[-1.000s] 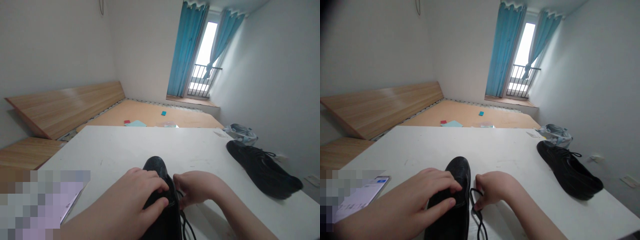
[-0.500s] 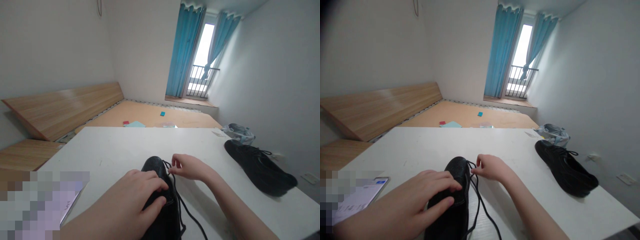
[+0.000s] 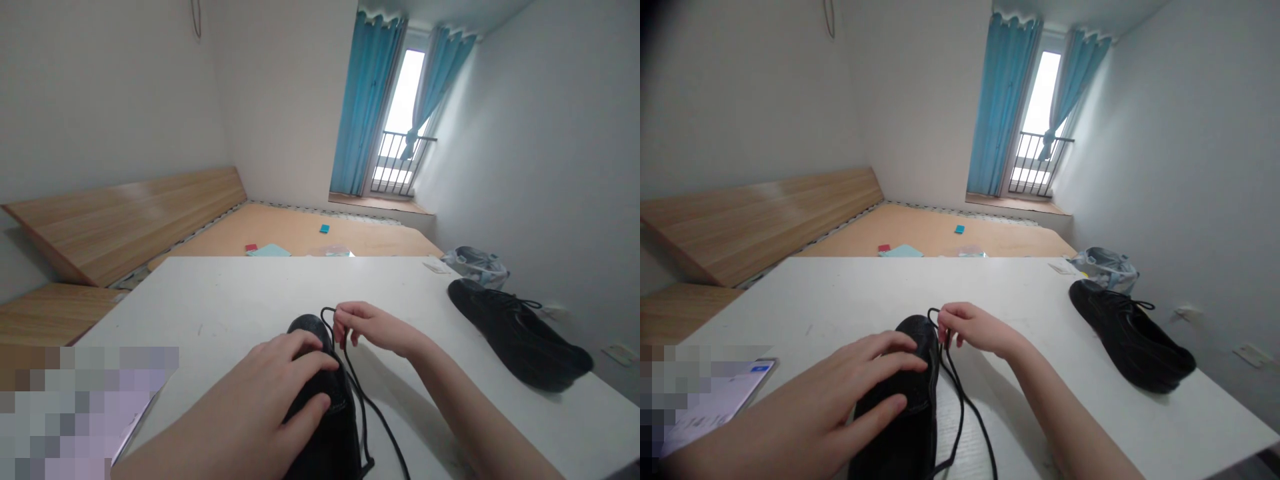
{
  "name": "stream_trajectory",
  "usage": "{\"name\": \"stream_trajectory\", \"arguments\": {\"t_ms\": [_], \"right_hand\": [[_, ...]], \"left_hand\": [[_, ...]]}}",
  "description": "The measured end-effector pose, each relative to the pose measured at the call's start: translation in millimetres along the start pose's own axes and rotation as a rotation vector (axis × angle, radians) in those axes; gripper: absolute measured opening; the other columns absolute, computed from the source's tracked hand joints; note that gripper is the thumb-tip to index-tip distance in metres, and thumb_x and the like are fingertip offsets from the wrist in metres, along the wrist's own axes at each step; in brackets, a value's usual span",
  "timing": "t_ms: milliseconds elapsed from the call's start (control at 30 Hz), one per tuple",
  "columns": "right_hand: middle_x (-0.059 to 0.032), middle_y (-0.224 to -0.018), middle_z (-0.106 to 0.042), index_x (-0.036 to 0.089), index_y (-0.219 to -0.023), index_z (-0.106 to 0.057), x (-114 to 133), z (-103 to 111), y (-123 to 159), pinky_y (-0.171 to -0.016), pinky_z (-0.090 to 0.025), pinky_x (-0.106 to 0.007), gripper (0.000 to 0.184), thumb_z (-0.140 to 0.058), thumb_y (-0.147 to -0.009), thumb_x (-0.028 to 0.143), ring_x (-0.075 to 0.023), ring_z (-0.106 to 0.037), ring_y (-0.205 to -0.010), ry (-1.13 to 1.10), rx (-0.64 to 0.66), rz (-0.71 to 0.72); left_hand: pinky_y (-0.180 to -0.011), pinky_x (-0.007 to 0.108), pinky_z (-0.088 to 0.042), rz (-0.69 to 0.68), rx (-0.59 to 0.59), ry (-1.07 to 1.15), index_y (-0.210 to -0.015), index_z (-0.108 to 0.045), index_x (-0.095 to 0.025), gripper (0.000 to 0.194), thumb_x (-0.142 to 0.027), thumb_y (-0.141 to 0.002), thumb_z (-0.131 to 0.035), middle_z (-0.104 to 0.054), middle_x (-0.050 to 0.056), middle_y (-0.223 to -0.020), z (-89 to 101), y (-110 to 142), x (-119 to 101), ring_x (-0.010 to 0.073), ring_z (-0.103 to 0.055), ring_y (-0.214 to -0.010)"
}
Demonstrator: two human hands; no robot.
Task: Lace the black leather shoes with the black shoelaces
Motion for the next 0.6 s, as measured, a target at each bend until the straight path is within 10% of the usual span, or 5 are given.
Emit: {"name": "stream_trajectory", "arguments": {"t_ms": [167,267,400,600], "right_hand": [[0.0071,-0.05,-0.045,0.019,-0.075,-0.048,36.2,-29.3,16.3,-0.047,-0.039,-0.022,0.048,-0.049,-0.087,0.065,-0.0089,-0.045,-0.044,-0.329,0.193,0.123],[0.0101,-0.047,-0.034,0.015,-0.073,-0.055,45.8,-38.0,23.1,-0.039,-0.021,-0.018,0.042,-0.061,-0.087,0.054,-0.0042,-0.026,-0.039,-0.486,0.263,0.139],[0.0106,-0.048,-0.03,0.011,-0.077,-0.061,46.4,-23.6,22.4,-0.041,-0.013,-0.018,0.035,-0.066,-0.087,0.044,-0.0032,-0.019,-0.042,-0.639,0.212,0.144],[0.0121,-0.052,-0.027,0.019,-0.092,-0.057,21.3,41.9,12.3,-0.045,-0.029,-0.014,0.015,-0.068,-0.086,0.025,-0.0045,-0.024,-0.042,-0.963,-0.133,0.153]], "left_hand": [[-0.112,0.06,-0.026,0.02,-0.141,0.078,-0.119,-0.054,-0.028,0.034,-0.024,-0.087,-0.045,-0.039,0.007,-0.151,13.1,-2.5,1.8,0.0309,-0.03,-0.14],[-0.096,0.047,-0.045,0.042,-0.149,0.306,-0.094,-0.056,-0.025,0.015,-0.023,-0.087,-0.043,-0.065,0.003,-0.109,18.3,-3.9,-1.6,0.0243,-0.058,-0.108],[-0.066,0.027,-0.05,0.088,-0.228,0.727,-0.07,-0.055,-0.022,0.022,-0.024,-0.087,-0.04,-0.058,-0.002,-0.066,32.2,-0.4,5.5,0.0154,-0.058,-0.069],[-0.038,0.01,-0.033,-0.072,-1.026,1.28,-0.078,-0.066,-0.022,0.024,-0.006,-0.078,-0.047,-0.05,-0.004,-0.068,103.0,41.2,56.2,0.0058,-0.034,-0.049]]}}
Point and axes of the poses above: each hand's wrist, its own y-axis away from the middle knuckle, its own z-axis out of the back of the hand, x = y × z, the point moved 9 cm from there along -y, towards the middle knuckle
